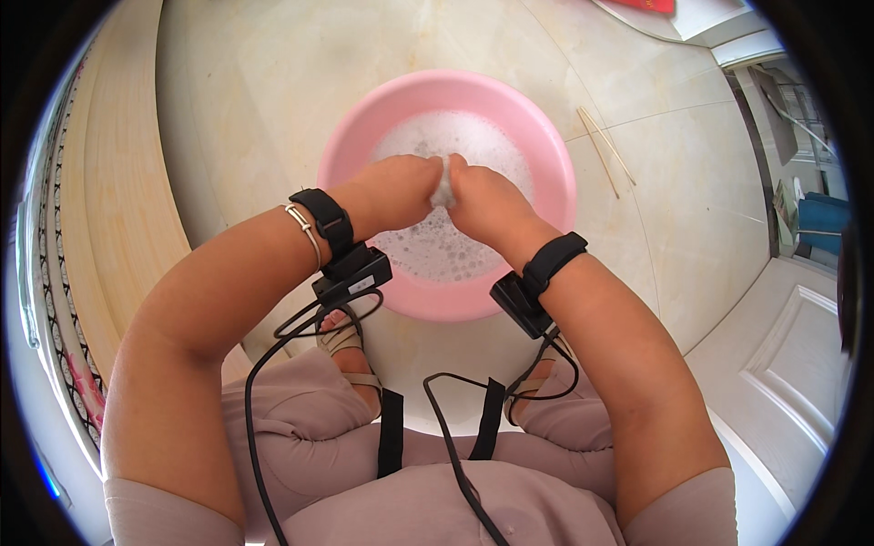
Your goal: The person cleans the window frame and window sill using a cloth, then washes and wrings out the cloth in a basin before wiping a wooden headboard.
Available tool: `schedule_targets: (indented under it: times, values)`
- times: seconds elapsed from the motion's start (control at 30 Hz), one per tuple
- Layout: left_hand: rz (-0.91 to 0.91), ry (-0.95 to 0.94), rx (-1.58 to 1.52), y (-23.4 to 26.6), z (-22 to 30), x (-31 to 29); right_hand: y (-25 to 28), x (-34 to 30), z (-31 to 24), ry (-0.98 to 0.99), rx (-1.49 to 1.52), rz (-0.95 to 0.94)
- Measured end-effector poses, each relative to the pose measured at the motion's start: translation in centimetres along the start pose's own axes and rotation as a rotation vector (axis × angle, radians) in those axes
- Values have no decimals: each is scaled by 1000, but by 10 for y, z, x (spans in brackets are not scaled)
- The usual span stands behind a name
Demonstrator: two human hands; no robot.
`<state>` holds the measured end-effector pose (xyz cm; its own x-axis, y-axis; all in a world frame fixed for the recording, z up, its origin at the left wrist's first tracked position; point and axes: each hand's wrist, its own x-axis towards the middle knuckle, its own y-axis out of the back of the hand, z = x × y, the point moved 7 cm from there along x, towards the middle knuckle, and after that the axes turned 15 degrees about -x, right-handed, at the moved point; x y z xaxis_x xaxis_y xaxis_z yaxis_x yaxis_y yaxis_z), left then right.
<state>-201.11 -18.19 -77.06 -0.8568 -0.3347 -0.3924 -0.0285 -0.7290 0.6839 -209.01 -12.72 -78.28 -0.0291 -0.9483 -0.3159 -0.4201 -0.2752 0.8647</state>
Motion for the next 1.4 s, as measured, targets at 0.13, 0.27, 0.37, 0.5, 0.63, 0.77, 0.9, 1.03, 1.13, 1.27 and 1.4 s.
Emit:
schedule_targets:
  times: [0.13, 0.27, 0.37, 0.5, 0.63, 0.77, 0.9, 1.03, 1.13, 1.27, 1.4]
  values:
    - [-93, 92, -367, -11, 2, -1, 7, -5, -2, 121, -213, -14]
    - [-454, 387, -682, -22, 5, -9, 11, -10, 1, 215, -322, 120]
    - [-533, 541, -999, -30, 3, -15, 15, -11, 2, 281, -351, 268]
    - [-414, 552, -1165, -18, -12, -9, 27, -9, -3, 354, -359, 283]
    - [-208, 468, -1013, 7, -30, -9, 31, -6, -11, 363, -203, 332]
    - [73, 141, -845, 61, 6, -11, 37, 10, 15, 20, 437, 289]
    - [363, -566, -191, 91, 46, -36, 62, 0, -6, -210, 1188, -291]
    - [482, -628, -64, 94, 54, -52, 80, -19, -27, -255, 1270, -582]
    - [623, -748, -29, 100, 66, -67, 91, -28, -58, -235, 1148, -692]
    - [540, -715, 268, 104, 73, -59, 100, -40, -66, -330, 1065, -754]
    - [515, -570, 398, 101, 76, -55, 100, -43, -61, -374, 851, -629]
